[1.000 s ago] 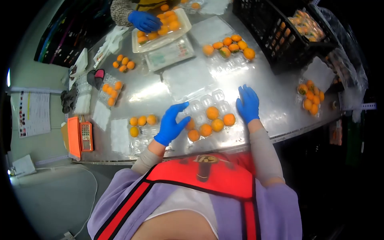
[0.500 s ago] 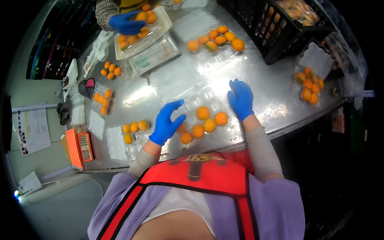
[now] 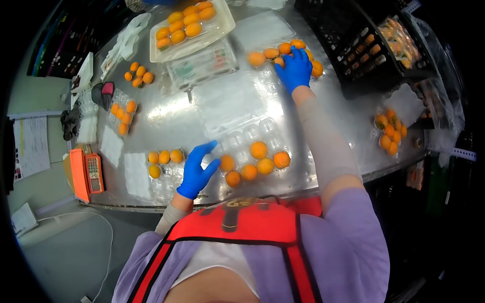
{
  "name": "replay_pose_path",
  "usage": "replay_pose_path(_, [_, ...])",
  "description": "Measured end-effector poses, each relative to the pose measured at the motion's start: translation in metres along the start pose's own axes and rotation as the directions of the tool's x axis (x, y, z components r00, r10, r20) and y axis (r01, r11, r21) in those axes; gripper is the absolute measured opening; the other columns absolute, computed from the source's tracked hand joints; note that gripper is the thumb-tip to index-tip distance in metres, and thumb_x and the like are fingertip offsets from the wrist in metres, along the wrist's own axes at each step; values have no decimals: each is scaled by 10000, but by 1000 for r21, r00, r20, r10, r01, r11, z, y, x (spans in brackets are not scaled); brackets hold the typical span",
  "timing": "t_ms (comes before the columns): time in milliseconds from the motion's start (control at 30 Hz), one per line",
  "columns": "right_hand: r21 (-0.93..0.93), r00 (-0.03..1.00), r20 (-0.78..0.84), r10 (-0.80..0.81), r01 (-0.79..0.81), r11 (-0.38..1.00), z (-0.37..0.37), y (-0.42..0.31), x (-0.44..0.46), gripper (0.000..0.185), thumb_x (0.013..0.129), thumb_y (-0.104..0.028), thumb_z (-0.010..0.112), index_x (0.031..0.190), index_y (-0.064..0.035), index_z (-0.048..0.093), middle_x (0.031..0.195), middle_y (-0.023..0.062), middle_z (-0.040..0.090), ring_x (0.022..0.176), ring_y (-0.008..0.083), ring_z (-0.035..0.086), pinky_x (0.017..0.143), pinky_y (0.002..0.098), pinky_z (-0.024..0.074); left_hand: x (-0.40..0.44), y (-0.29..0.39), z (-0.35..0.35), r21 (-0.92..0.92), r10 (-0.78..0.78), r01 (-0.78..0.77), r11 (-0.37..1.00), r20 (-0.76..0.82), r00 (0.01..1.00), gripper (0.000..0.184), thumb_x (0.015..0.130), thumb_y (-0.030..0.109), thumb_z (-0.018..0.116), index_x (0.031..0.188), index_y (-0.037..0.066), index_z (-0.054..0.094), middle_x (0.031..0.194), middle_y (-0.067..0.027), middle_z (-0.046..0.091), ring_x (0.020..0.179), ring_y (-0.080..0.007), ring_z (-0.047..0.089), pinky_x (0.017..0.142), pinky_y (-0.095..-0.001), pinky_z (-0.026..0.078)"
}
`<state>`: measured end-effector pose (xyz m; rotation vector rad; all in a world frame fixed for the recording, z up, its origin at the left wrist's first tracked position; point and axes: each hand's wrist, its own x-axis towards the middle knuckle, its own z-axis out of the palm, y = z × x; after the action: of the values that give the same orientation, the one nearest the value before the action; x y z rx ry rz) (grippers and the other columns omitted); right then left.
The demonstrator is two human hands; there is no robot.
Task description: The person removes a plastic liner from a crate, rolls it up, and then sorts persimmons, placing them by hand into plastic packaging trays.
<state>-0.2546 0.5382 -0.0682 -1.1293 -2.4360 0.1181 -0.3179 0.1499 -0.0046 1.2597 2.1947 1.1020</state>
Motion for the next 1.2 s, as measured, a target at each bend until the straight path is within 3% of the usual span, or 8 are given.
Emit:
replay_pose_path(100, [-38,994,85,-71,75,996,-5,-5,-2,350,772,-333,655,1065,-140,645,1364,98,426,1279,319,335,1018,451,307,-2,-2,-1,-20,-42,42,999,10,999,466,768,181,691,1207,98,560,1095,-123,594,1014,-290,560,877,-369,447])
replay_pose_path(200, [39,969,-89,-231,235,971,-4,9,-4,293,763,-251,681,1029,-132,655,1301,87,490,1234,306,400,991,428,350,1,-4,2,-11,-42,42,999,18,999,471,768,181,692,1212,103,557,1112,-119,594,1031,-292,555,883,-370,446])
replay_pose_path(267, [352,890,-115,-440,451,820,-4,24,-3,257,744,-179,705,991,-123,662,1211,83,557,1158,295,476,952,396,399,6,1,3,2,9,-9,1000,25,1000,457,773,151,690,1204,70,565,1110,-120,592,1033,-277,559,900,-359,431])
replay_pose_path(467, [185,963,-237,-127,173,967,-20,80,11,258,731,-187,729,974,-120,671,1168,83,581,1123,294,498,948,381,415,22,4,7,-13,21,-20,1000,73,997,479,760,172,698,1215,110,561,1152,-115,590,1062,-299,549,907,-373,438])
replay_pose_path(800, [-138,995,100,-18,32,990,-13,45,20,496,722,-454,682,1112,-151,637,1311,93,486,1244,307,393,1011,441,340,33,6,6,-8,38,-38,999,59,998,468,762,170,702,1204,102,564,1149,-123,590,1048,-308,559,898,-372,446])
replay_pose_path(933, [5,998,66,-25,25,1000,6,59,16,493,706,-418,704,1117,-155,634,1332,92,466,1250,323,384,1015,449,334,28,2,8,-23,10,-8,1000,74,997,463,766,156,696,1203,81,563,1142,-122,589,1043,-287,563,900,-362,441])
replay_pose_path(1000, [220,984,-150,-100,132,966,9,60,10,453,702,-361,716,1105,-170,638,1334,95,462,1245,342,387,1022,449,327,27,3,9,-14,17,-15,1000,81,997,459,772,148,692,1203,61,563,1137,-119,588,1038,-266,567,902,-352,436])
replay_pose_path(1200, [134,964,-106,-244,257,957,-7,50,-5,460,730,-281,689,1177,-227,596,1378,106,408,1288,341,336,1045,463,291,32,8,13,-10,42,-41,999,78,996,468,759,159,701,1202,103,564,1143,-124,589,1046,-304,561,895,-371,449])
